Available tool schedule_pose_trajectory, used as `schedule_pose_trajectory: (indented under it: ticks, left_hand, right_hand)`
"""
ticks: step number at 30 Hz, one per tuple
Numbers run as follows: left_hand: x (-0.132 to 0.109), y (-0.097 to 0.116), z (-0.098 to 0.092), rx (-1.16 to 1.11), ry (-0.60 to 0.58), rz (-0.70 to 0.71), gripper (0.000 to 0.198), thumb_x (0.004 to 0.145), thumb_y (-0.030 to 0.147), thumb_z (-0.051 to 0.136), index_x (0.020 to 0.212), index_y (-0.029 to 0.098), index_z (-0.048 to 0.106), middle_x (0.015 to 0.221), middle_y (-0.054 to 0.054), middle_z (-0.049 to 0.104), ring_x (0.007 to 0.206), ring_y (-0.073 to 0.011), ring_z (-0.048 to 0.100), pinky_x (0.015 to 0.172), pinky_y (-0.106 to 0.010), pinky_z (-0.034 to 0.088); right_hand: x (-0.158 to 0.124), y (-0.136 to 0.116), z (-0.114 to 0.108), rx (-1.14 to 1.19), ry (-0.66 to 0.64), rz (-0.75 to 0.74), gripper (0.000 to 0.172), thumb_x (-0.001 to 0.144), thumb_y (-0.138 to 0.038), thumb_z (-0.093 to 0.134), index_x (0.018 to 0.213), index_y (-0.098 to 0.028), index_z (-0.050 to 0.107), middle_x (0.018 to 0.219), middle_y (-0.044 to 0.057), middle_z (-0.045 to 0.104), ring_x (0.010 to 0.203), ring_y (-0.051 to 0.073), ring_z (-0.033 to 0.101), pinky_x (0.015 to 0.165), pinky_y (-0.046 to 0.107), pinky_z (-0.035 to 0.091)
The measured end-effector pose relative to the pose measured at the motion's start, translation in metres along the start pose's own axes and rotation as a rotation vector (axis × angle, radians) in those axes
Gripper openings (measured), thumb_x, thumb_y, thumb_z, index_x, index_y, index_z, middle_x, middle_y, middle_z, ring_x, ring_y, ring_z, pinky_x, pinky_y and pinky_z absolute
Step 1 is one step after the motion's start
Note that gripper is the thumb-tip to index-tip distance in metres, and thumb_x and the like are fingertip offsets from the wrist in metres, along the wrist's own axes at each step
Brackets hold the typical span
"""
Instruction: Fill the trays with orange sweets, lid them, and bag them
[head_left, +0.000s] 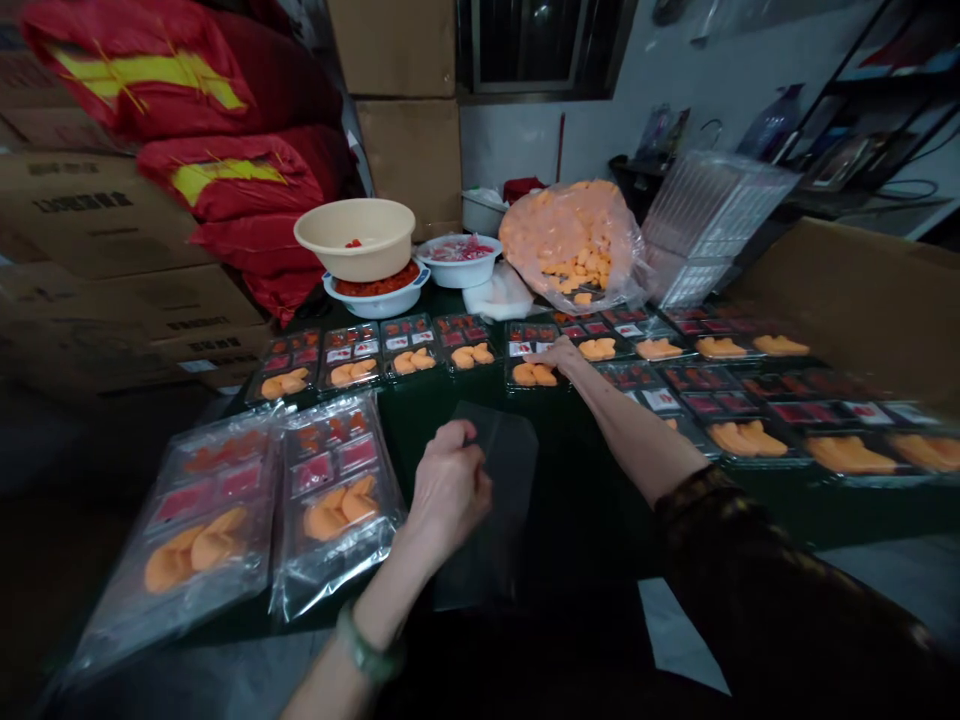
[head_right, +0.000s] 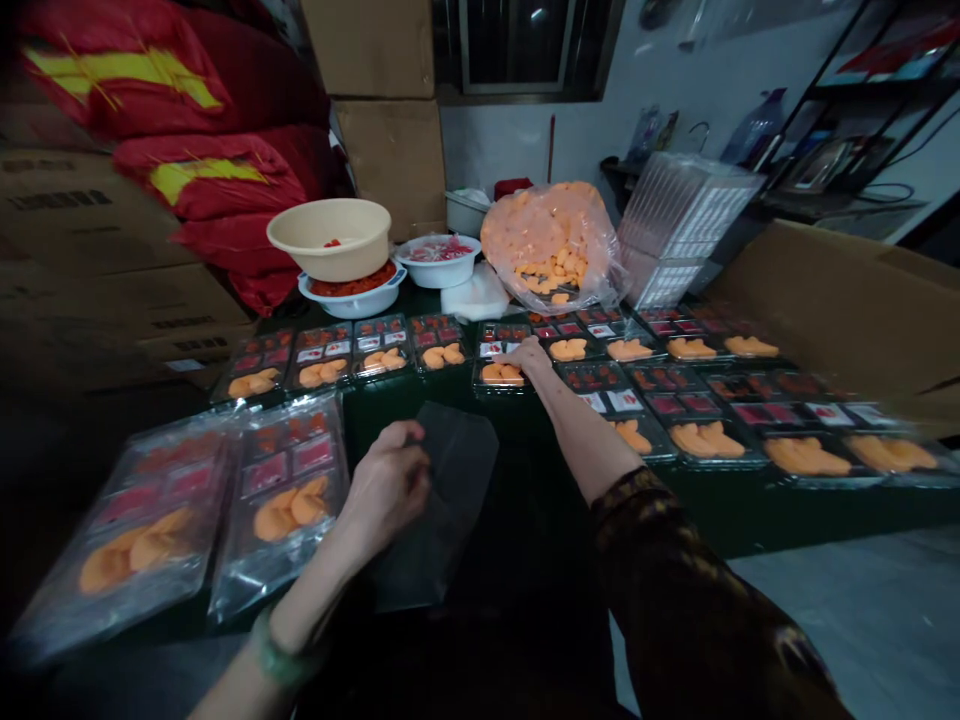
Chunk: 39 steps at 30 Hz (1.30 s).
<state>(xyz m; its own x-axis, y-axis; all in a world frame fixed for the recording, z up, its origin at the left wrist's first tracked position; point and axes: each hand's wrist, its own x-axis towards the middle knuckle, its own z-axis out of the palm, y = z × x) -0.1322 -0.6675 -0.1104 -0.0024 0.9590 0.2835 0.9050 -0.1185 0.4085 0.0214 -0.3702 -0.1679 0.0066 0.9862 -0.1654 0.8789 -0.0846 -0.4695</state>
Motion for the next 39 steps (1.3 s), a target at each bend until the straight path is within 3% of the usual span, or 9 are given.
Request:
schedule_pose_trajectory:
  ticks: [6, 11, 14, 18, 25, 29, 35, 37, 39]
  left_hand:
    - [0.062, 0.02, 0.03, 0.038, -0.361, 0.06, 0.013, 0.068, 0.011, 0.052, 0.061, 0.015, 0.061, 0.128, -0.01, 0.049, 0.108, -0.0256, 0.054, 0.088, -0.038, 0.045]
    - [0.052, 0.033, 0.049, 0.078, -0.536, 0.168, 0.014, 0.069, 0.011, 0.051, 0.069, 0.014, 0.065, 0.138, -0.013, 0.042, 0.128, -0.0321, 0.037, 0.097, -0.047, 0.039]
    - [0.038, 0.037, 0.053, 0.078, -0.541, 0.231, 0.015, 0.069, 0.011, 0.05, 0.069, 0.013, 0.065, 0.136, -0.015, 0.044, 0.118, -0.0297, 0.048, 0.094, -0.043, 0.041]
    - [0.031, 0.038, 0.054, 0.087, -0.51, 0.263, 0.014, 0.069, 0.013, 0.051, 0.068, 0.012, 0.065, 0.136, -0.016, 0.044, 0.113, -0.0298, 0.052, 0.095, -0.043, 0.041]
    - [0.035, 0.018, 0.055, -0.044, -0.506, 0.244, 0.011, 0.066, 0.011, 0.052, 0.062, 0.015, 0.062, 0.135, -0.009, 0.046, 0.099, -0.021, 0.06, 0.08, -0.03, 0.049]
    - [0.056, -0.007, 0.028, 0.001, -0.325, 0.174, 0.014, 0.065, 0.011, 0.053, 0.064, 0.017, 0.065, 0.11, -0.009, 0.058, 0.096, -0.0206, 0.057, 0.073, -0.028, 0.048]
    - [0.08, -0.019, -0.038, 0.323, 0.26, -0.171, 0.019, 0.076, 0.02, 0.049, 0.086, 0.019, 0.065, 0.081, -0.008, 0.063, 0.077, -0.0232, 0.058, 0.065, -0.033, 0.041]
    - [0.075, -0.017, -0.038, 0.368, 0.348, -0.25, 0.023, 0.08, 0.022, 0.045, 0.095, 0.019, 0.062, 0.078, -0.009, 0.063, 0.076, -0.0249, 0.059, 0.064, -0.034, 0.039]
    - [0.067, -0.015, -0.024, 0.392, 0.288, -0.313, 0.024, 0.081, 0.022, 0.043, 0.098, 0.018, 0.06, 0.076, -0.009, 0.063, 0.073, -0.0249, 0.059, 0.061, -0.033, 0.036]
  right_hand:
    - [-0.053, 0.028, -0.004, 0.031, -0.08, -0.012, 0.086, 0.048, -0.056, 0.078, 0.113, -0.009, 0.047, 0.106, 0.016, 0.062, 0.09, 0.026, 0.062, 0.07, 0.032, 0.05]
    - [-0.121, 0.07, -0.012, 0.1, -0.116, -0.132, 0.076, 0.046, -0.045, 0.083, 0.107, -0.015, 0.048, 0.096, 0.008, 0.064, 0.088, 0.021, 0.061, 0.074, 0.029, 0.048]
    - [-0.148, 0.083, -0.018, 0.407, -0.173, -0.05, 0.058, 0.052, -0.037, 0.083, 0.095, -0.018, 0.05, 0.073, 0.0, 0.061, 0.066, 0.014, 0.059, 0.059, 0.024, 0.049]
    - [-0.156, 0.081, -0.024, 0.694, -0.256, 0.139, 0.028, 0.078, -0.039, 0.064, 0.072, -0.018, 0.047, 0.047, -0.007, 0.043, 0.04, 0.008, 0.044, 0.04, 0.021, 0.044]
    - [-0.151, 0.07, -0.026, 0.882, -0.369, 0.194, 0.02, 0.08, -0.018, 0.063, 0.072, -0.018, 0.044, 0.053, -0.002, 0.057, 0.042, 0.01, 0.053, 0.04, 0.023, 0.049]
    - [-0.158, 0.074, -0.03, 0.972, -0.421, 0.162, 0.016, 0.079, -0.013, 0.062, 0.077, -0.017, 0.046, 0.057, 0.001, 0.062, 0.048, 0.014, 0.06, 0.038, 0.021, 0.048]
    - [-0.184, 0.096, -0.073, 1.134, -0.403, 0.081, 0.02, 0.073, -0.013, 0.067, 0.087, -0.017, 0.053, 0.068, 0.003, 0.067, 0.053, 0.015, 0.065, 0.037, 0.018, 0.048]
    - [-0.201, 0.102, -0.087, 1.205, -0.438, 0.045, 0.024, 0.069, -0.012, 0.069, 0.088, -0.017, 0.055, 0.071, 0.002, 0.068, 0.054, 0.015, 0.065, 0.042, 0.018, 0.051]
    - [-0.221, 0.104, -0.092, 1.241, -0.544, 0.016, 0.028, 0.066, -0.012, 0.071, 0.089, -0.018, 0.056, 0.069, 0.001, 0.067, 0.051, 0.014, 0.064, 0.044, 0.02, 0.054]
